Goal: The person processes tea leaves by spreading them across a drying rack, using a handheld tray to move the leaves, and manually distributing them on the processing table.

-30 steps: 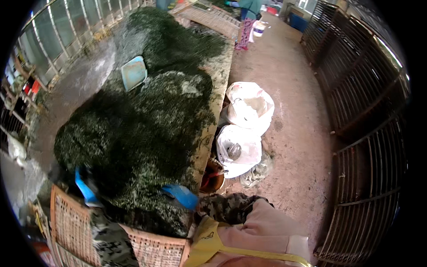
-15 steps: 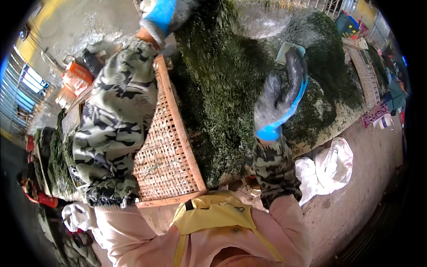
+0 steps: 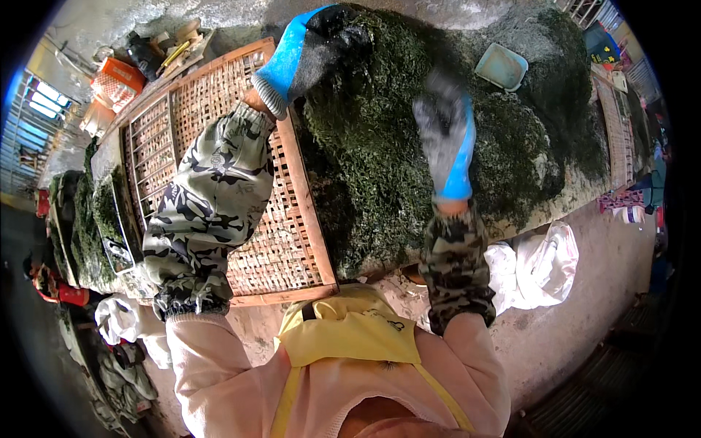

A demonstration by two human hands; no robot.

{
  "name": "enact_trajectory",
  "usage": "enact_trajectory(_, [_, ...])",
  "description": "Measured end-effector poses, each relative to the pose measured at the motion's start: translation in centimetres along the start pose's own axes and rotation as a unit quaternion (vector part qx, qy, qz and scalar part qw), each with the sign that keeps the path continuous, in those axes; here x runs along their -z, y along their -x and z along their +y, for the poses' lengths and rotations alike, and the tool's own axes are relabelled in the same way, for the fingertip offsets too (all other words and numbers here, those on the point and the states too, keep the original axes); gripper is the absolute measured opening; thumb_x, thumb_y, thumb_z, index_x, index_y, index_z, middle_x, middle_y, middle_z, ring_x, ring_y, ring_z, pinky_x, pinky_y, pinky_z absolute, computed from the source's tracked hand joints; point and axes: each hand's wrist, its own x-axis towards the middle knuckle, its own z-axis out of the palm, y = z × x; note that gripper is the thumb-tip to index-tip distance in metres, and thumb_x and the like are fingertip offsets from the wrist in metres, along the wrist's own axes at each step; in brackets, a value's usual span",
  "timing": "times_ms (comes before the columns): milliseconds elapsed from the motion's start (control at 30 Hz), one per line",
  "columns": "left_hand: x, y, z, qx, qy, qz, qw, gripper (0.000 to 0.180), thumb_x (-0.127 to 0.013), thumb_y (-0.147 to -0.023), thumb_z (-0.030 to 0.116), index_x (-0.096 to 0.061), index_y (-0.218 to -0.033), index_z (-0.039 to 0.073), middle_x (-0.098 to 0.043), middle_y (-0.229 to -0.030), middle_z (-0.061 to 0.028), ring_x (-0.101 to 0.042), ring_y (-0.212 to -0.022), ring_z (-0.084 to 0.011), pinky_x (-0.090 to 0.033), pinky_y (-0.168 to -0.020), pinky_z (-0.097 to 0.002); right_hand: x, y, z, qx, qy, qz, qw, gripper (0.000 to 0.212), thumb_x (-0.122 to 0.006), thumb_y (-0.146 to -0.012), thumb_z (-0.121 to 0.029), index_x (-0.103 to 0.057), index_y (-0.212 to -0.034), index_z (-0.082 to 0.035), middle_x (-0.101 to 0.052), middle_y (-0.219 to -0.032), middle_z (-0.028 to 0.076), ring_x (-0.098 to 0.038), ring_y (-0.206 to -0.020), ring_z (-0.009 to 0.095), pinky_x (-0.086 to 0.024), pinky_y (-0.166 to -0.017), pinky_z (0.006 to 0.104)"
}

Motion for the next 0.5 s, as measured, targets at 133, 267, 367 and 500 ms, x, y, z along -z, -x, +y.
enact_trajectory(133, [-1.4,0.7,-3.3,-0.008,0.255,0.041,0.966,0.033,-0.058,-0.098,0.008,-0.058,-0.13,0.0,-0.069,-0.113,-0.0112,-0.065,-0.105,-0.0182,-0.054,-0.092,-0.0317,-6.3,-2.4,2.5,0.139,0.16,-0.175,0.962,0.067,-0.053,-0.1,-0.042,-0.029,-0.151,-0.006,-0.039,-0.15,0.017,-0.047,-0.133,0.027,-0.04,-0.113,0.0421])
enact_trajectory(267, [-1.7,2.9,-5.1,-0.098,-0.034,0.053,0.993,0.034,-0.064,-0.093,0.009,-0.061,-0.126,-0.001,-0.067,-0.117,-0.0095,-0.063,-0.104,-0.0172,-0.053,-0.09,-0.0328,-5.4,-0.1,9.3,-0.025,0.145,-0.26,0.954,0.053,-0.067,-0.095,-0.031,-0.05,-0.137,-0.005,-0.057,-0.12,0.016,-0.053,-0.11,0.021,-0.042,-0.093,0.0401])
enact_trajectory(367, [-1.1,6.7,-7.4,-0.039,-0.171,0.022,0.984,0.037,-0.06,-0.089,-0.001,-0.062,-0.125,-0.002,-0.061,-0.128,-0.0149,-0.061,-0.113,-0.0244,-0.052,-0.097,-0.0353,-4.5,4.4,10.0,-0.234,0.062,-0.224,0.944,0.033,-0.066,-0.096,-0.024,-0.062,-0.123,-0.006,-0.063,-0.075,0.004,-0.057,-0.058,0.011,-0.045,-0.05,0.0292])
enact_trajectory(500, [-2.6,12.3,-11.4,0.007,-0.203,0.035,0.979,0.04,-0.054,-0.09,-0.005,-0.06,-0.129,0.0,-0.056,-0.134,-0.0177,-0.057,-0.121,-0.0289,-0.05,-0.101,-0.0364,-2.1,6.7,8.8,-0.356,0.088,-0.25,0.896,0.025,-0.066,-0.095,-0.022,-0.065,-0.115,-0.006,-0.06,-0.067,-0.001,-0.049,-0.048,0.007,-0.038,-0.043,0.0242])
